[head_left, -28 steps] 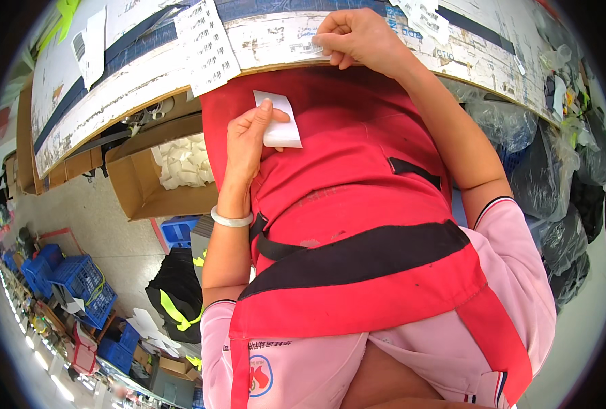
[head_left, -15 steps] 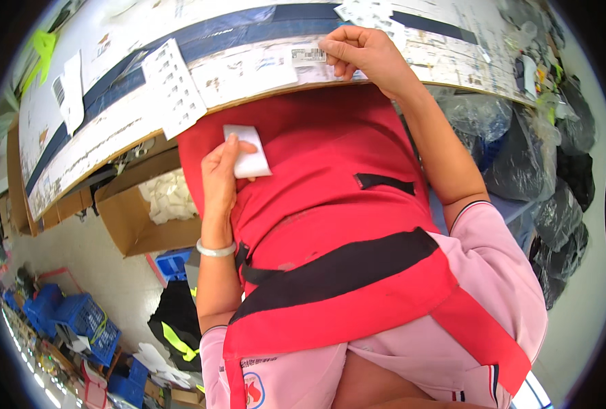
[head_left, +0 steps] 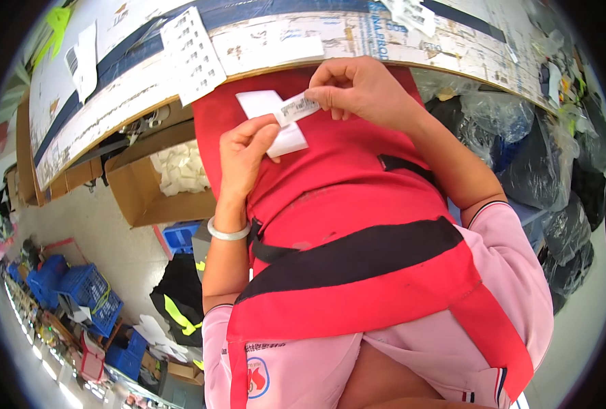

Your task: Manually applying printed adhesive labels to a base material or component on a production line workbench.

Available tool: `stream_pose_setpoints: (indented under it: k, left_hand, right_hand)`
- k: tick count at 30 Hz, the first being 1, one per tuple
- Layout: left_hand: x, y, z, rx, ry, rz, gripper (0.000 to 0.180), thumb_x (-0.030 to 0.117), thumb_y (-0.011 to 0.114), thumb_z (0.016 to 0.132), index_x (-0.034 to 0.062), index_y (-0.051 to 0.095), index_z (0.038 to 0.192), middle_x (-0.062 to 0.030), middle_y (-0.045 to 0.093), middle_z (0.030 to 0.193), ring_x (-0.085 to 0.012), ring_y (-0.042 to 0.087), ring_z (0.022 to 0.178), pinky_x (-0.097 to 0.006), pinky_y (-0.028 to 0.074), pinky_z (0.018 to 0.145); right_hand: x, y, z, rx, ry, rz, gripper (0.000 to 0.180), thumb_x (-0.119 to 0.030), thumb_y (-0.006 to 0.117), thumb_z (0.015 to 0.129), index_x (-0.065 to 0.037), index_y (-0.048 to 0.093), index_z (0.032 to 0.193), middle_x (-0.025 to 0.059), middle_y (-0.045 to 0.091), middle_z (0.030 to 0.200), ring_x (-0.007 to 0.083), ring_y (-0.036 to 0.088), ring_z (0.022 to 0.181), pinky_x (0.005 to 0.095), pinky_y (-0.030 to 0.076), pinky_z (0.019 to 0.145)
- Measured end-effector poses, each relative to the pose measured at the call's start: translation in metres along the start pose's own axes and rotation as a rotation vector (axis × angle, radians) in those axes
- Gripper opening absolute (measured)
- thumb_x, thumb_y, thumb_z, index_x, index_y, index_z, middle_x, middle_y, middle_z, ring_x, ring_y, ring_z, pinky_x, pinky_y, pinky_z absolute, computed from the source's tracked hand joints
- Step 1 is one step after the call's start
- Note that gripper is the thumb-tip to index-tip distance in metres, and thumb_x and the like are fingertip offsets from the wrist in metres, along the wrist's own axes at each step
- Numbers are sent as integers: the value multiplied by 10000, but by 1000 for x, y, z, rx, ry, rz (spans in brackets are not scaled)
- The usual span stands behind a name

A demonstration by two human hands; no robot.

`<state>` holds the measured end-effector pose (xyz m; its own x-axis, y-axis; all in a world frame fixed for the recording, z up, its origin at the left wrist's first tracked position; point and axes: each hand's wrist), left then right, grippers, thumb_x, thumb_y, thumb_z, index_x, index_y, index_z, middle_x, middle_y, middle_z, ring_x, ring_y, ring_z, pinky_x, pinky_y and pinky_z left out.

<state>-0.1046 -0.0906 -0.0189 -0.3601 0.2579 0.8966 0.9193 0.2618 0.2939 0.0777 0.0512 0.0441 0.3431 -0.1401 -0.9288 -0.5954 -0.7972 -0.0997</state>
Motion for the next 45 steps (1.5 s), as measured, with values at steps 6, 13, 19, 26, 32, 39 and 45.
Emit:
stream_pose_setpoints:
  k: [6, 13, 19, 26, 32, 39, 45]
  left_hand:
    - [1, 0, -5, 80, -19, -35, 174, 109, 655, 872, -35, 676, 967, -48, 659, 740, -63, 552, 549, -191, 422, 466]
    - [2, 3, -5, 104, -31, -73, 157, 134, 655, 877, -19, 678, 899, -32, 644, 702, -53, 526, 521, -187, 395, 453]
    - [4, 6, -6, 71, -48, -18, 163, 150, 656, 880, -12, 677, 879, -16, 628, 675, -45, 514, 514, -181, 377, 449]
    - [0, 6, -3, 59, -48, -28, 160, 147, 662, 875, -11, 680, 882, -15, 630, 678, -44, 516, 517, -176, 377, 449]
    - [2, 5, -5, 34, -123, 109, 165, 144, 684, 848, -12, 691, 900, -21, 643, 700, -52, 547, 552, -181, 403, 470]
    - [4, -14, -18, 143, -117, 28, 124, 83, 633, 869, -19, 671, 929, -52, 651, 733, -86, 566, 556, -207, 429, 477]
    - [13, -44, -28, 199, -26, -78, 167, 114, 606, 894, -9, 650, 998, -53, 645, 795, -92, 561, 572, -217, 437, 475]
  right_hand:
    - [4, 12, 2, 40, 4, 11, 186, -190, 619, 892, -19, 630, 965, 9, 613, 764, 56, 556, 625, 192, 442, 543]
    - [14, 12, 3, 61, -74, 39, 198, -131, 648, 875, -10, 609, 1026, 5, 612, 861, 65, 569, 813, 209, 466, 766]
    - [23, 19, 6, -10, 69, 160, 211, -197, 621, 902, 8, 631, 948, 19, 612, 813, 59, 557, 701, 201, 465, 665]
    - [25, 19, 3, 17, 24, 173, 203, -182, 616, 900, 16, 645, 936, 30, 629, 773, 74, 571, 690, 207, 474, 646]
    - [25, 0, -3, 39, -23, 147, 204, -204, 621, 900, -4, 638, 939, 29, 632, 771, 72, 574, 692, 201, 475, 639]
    - [26, -96, 2, 614, -204, -2, 197, -175, 665, 860, -3, 636, 952, 18, 632, 726, 74, 579, 659, 211, 451, 612]
    - [49, -153, 7, 1072, -266, -768, 286, -191, 692, 811, -61, 642, 1062, 20, 626, 908, 104, 554, 748, 244, 454, 661]
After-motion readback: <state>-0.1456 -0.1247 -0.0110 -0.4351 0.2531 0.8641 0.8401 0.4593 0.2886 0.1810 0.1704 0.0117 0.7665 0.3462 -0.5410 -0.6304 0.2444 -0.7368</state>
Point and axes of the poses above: each hand's wrist, its own z-axis towards the middle knuckle, its own y-axis out of the palm, x = y × z
